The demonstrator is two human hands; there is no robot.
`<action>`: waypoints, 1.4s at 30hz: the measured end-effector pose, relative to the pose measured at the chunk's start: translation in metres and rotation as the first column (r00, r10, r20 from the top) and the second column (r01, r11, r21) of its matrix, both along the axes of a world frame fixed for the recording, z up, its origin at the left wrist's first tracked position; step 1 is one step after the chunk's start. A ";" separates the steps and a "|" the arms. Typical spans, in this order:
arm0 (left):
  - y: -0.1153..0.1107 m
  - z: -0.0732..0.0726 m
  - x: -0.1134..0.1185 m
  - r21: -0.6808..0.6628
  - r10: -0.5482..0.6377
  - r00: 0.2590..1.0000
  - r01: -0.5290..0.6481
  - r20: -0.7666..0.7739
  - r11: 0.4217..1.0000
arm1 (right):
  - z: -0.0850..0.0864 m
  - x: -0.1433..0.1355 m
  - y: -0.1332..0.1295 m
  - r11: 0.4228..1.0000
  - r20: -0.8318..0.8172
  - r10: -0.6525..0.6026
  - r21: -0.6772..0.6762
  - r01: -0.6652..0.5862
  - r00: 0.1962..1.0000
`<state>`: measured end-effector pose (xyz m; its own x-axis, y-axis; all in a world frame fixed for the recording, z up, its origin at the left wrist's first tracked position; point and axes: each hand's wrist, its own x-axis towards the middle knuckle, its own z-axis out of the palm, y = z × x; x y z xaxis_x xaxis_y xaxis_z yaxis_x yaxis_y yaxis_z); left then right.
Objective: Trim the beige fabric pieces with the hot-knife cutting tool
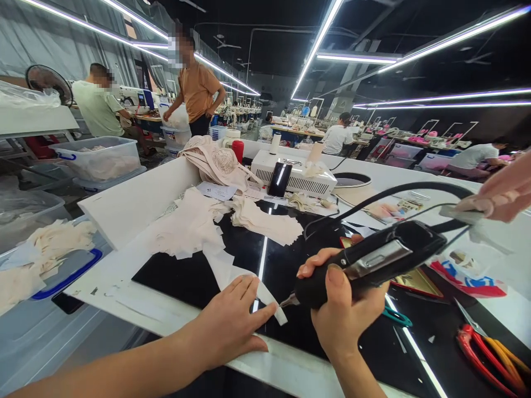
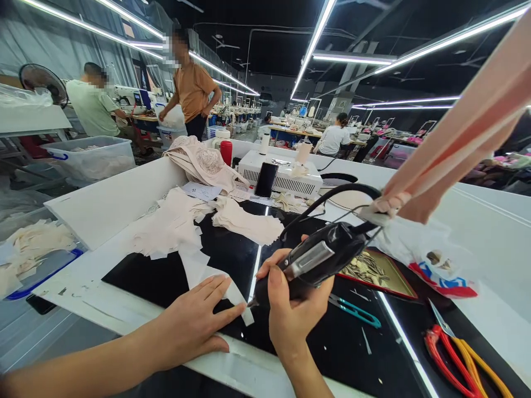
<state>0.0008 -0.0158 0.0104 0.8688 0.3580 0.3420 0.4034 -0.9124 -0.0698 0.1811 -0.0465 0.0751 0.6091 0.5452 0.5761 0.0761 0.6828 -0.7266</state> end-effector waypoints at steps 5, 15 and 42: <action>0.001 0.005 -0.004 -0.063 -0.029 1.000 0.029 -0.004 0.998 | -0.001 0.001 0.017 0.999 0.010 0.045 0.021 -0.045 0.999; 0.003 0.013 -0.008 -0.133 -0.057 0.998 0.054 -0.024 0.990 | -0.011 -0.005 0.025 0.992 0.050 0.110 0.056 -0.112 0.993; 0.009 0.013 -0.014 -0.184 -0.078 0.997 0.072 -0.025 0.980 | -0.005 -0.008 0.046 0.983 0.016 0.170 0.061 -0.171 0.985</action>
<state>-0.0129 -0.0066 0.0236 0.9049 0.3455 0.2487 0.3339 -0.9384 0.0889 0.1730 -0.0006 0.0705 0.5043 0.6033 0.6178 -0.0378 0.7301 -0.6823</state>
